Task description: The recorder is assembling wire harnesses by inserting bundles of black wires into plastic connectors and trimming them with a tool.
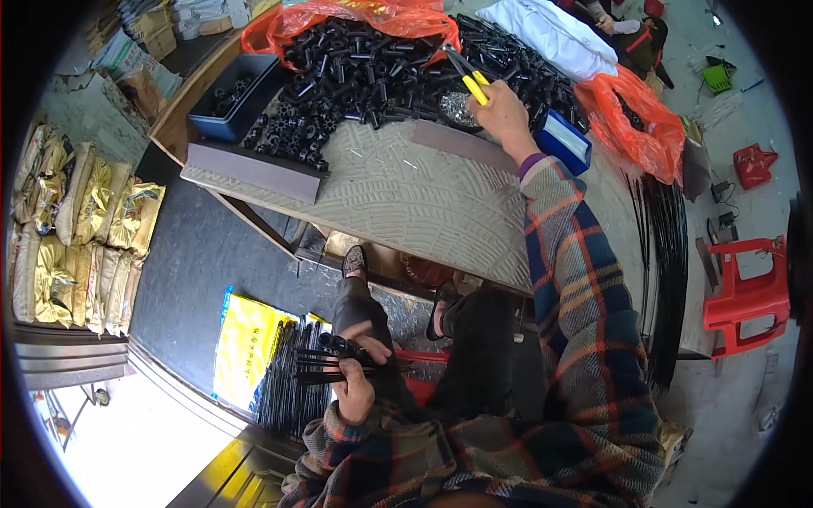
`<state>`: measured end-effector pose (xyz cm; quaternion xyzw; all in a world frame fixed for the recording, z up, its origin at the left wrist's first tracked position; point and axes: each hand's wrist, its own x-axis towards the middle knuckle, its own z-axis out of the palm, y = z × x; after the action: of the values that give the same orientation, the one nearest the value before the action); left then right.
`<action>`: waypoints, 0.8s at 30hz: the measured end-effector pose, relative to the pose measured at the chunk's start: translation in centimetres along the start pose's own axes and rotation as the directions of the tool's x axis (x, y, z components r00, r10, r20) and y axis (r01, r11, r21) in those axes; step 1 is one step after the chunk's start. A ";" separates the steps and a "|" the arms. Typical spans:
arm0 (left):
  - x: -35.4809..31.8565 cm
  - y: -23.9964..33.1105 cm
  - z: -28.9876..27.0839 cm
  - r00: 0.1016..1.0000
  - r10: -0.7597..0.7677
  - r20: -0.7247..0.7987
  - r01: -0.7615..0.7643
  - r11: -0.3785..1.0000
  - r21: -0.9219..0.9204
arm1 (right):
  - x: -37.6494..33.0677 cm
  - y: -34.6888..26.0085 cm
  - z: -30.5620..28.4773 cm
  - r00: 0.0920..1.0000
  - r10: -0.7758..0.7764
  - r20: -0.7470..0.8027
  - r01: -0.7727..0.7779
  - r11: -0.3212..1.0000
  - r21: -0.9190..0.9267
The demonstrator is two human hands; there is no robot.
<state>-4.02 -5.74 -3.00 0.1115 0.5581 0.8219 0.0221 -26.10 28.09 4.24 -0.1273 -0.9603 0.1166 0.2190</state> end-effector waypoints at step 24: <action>-5.8 9.4 4.4 0.970 -0.154 0.189 0.113 0.971 0.212 | -30.5 -12.8 -10.7 0.922 -0.338 -0.187 0.275 0.234 0.932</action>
<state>3.40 -6.20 6.31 0.1588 0.6388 0.7426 0.1231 2.82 8.83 5.30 0.2194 -0.7163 0.6160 0.2436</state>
